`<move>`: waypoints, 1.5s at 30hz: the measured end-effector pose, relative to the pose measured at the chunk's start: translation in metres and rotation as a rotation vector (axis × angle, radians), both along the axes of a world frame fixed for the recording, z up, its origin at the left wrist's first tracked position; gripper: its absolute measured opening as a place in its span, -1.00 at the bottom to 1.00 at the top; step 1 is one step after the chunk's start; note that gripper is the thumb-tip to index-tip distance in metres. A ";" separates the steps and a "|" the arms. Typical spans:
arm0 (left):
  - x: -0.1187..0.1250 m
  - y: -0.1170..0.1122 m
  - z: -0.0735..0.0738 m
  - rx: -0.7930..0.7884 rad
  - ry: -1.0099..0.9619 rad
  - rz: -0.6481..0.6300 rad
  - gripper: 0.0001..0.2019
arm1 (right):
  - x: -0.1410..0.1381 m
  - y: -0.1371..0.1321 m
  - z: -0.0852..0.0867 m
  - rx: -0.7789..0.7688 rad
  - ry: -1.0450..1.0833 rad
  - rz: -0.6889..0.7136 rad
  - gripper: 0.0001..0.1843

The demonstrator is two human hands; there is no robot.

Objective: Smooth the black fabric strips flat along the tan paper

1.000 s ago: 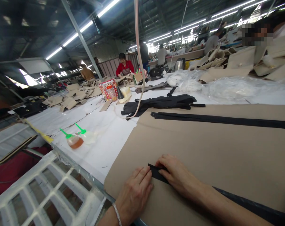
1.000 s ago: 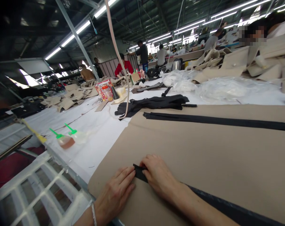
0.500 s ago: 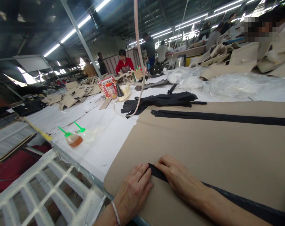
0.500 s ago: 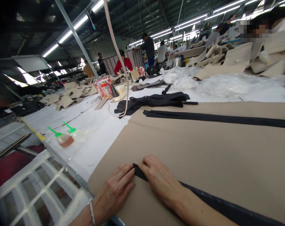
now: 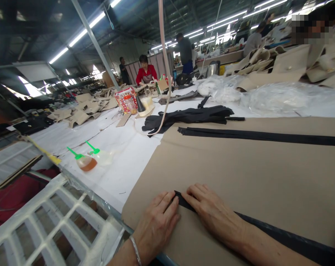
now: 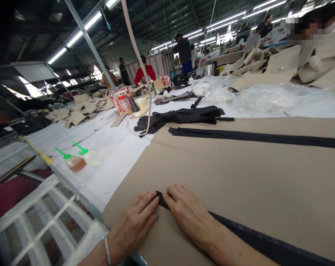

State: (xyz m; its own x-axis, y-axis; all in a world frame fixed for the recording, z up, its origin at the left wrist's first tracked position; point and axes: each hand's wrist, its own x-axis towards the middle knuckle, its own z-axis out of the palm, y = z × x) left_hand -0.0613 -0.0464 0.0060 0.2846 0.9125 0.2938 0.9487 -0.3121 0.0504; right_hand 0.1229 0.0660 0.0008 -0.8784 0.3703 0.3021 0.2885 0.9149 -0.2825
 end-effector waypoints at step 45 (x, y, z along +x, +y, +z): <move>-0.001 -0.002 0.005 0.013 -0.035 0.008 -0.64 | -0.002 0.005 0.013 0.076 -0.147 0.029 -0.42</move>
State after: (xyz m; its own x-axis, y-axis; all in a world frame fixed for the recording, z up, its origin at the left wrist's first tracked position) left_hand -0.0619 -0.0484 0.0112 0.2670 0.9105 0.3157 0.9487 -0.3058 0.0798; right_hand 0.1213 0.0714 0.0133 -0.9251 0.3254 0.1958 0.2951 0.9405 -0.1687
